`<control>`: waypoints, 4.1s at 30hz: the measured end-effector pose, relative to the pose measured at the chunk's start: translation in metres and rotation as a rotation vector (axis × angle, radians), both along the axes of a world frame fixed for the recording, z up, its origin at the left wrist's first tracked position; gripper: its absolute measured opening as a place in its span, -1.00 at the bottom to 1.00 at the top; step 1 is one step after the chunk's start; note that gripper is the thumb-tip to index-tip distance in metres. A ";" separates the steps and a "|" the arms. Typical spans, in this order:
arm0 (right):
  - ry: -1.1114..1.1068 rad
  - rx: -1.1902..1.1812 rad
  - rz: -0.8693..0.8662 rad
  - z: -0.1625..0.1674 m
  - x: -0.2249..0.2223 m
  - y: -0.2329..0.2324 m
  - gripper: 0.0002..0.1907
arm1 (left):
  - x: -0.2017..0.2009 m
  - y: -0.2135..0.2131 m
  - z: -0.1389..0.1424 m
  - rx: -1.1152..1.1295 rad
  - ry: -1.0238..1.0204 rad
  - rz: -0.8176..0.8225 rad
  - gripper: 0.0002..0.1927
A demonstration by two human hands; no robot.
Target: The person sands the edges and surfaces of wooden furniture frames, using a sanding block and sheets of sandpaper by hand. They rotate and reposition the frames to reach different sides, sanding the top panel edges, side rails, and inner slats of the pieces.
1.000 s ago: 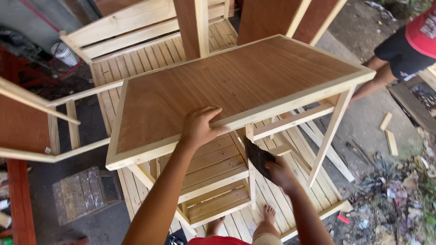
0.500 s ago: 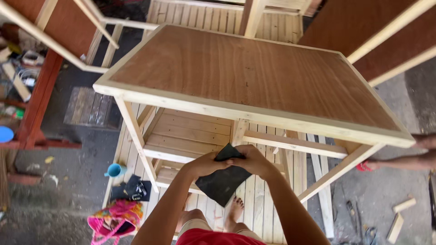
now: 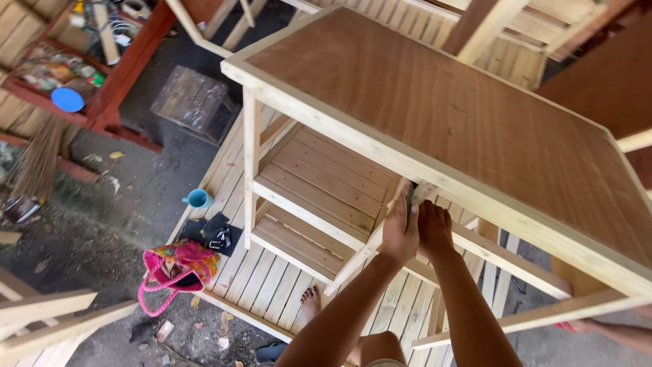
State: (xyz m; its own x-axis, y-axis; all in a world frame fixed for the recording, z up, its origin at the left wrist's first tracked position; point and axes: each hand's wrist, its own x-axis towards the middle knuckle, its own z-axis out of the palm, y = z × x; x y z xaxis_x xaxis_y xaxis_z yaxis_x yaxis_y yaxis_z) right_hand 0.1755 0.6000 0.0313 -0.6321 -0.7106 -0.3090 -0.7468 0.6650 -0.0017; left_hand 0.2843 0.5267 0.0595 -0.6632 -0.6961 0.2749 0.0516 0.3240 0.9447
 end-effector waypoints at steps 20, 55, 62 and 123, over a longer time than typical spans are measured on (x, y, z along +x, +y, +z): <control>-0.256 0.049 -0.011 0.031 -0.027 -0.054 -0.63 | 0.005 -0.045 -0.052 0.156 -0.139 -0.077 -0.66; -0.255 -0.023 -0.005 0.046 -0.015 -0.065 -0.71 | 0.054 -0.030 -0.124 0.309 -0.457 0.091 -0.65; -0.235 -0.007 -0.016 0.049 -0.015 -0.068 -0.72 | 0.043 -0.025 -0.116 0.103 -0.311 0.176 -0.68; -0.236 -0.052 0.069 0.051 -0.018 -0.072 -0.71 | 0.042 -0.063 -0.028 0.313 -0.669 -0.150 -0.16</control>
State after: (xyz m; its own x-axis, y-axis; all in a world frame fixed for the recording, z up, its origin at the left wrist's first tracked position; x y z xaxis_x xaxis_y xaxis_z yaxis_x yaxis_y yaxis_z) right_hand 0.1572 0.5278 0.0823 -0.4961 -0.7685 -0.4040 -0.7655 0.6068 -0.2143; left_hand 0.3267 0.4634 0.0316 -0.7131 -0.5647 -0.4154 -0.5429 0.0701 0.8369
